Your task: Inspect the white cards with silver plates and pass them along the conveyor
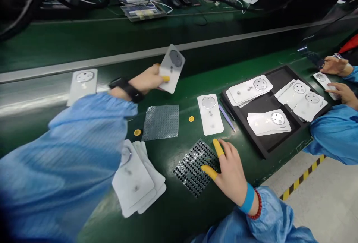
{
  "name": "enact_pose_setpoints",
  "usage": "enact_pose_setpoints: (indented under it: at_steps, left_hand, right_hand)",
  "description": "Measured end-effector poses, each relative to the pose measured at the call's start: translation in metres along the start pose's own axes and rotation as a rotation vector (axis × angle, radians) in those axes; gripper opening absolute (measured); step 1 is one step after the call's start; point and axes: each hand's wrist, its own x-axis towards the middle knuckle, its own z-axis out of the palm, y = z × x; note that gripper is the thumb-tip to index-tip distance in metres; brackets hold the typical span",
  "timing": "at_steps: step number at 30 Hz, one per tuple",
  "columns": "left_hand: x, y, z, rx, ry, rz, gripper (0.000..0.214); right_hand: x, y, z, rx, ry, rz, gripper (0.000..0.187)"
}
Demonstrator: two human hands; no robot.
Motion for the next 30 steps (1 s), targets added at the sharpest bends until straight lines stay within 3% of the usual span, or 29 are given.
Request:
enact_pose_setpoints:
  at_steps: [4,5,7,8,10,12,15,19,21,26,30]
  left_hand:
    - [-0.128,0.008,-0.006,-0.181,-0.023,-0.083,0.085]
    - [-0.16,0.005,-0.005,-0.376,0.011,-0.131,0.088]
    - [-0.216,-0.008,0.001,-0.574,0.134,-0.264,0.07]
    - [-0.238,-0.016,0.006,-0.576,0.143,-0.327,0.056]
    - [-0.269,-0.033,0.019,-0.559,0.147,-0.401,0.049]
    - [-0.284,-0.044,0.035,-0.526,0.102,-0.402,0.054]
    - [-0.288,-0.043,0.055,-0.493,0.011,-0.36,0.057]
    - [-0.287,-0.036,0.076,-0.474,-0.078,-0.366,0.048]
    - [-0.289,-0.039,0.083,-0.483,-0.065,-0.396,0.042]
    - [-0.293,-0.054,0.092,-0.553,0.039,-0.455,0.033]
    - [-0.292,-0.051,0.092,-0.644,0.024,-0.477,0.031]
  right_hand:
    - [-0.011,0.001,0.02,0.141,-0.101,-0.069,0.044]
    - [-0.008,0.006,0.022,0.219,-0.145,-0.1,0.04]
    - [0.0,0.017,0.02,0.331,-0.216,-0.138,0.038]
    - [0.005,0.021,0.015,0.359,-0.235,-0.148,0.037]
    - [0.013,0.026,0.0,0.385,-0.256,-0.17,0.041]
    - [0.021,0.024,-0.018,0.445,-0.337,-0.218,0.047]
    - [0.034,0.013,-0.04,0.501,-0.508,-0.334,0.047]
    - [0.047,0.004,-0.049,0.432,-0.585,-0.437,0.041]
    - [0.048,0.003,-0.044,0.372,-0.53,-0.457,0.038]
    - [0.028,-0.005,-0.015,0.328,-0.132,-0.454,0.016]
    - [0.013,-0.015,0.011,0.44,-0.127,-0.455,0.018]
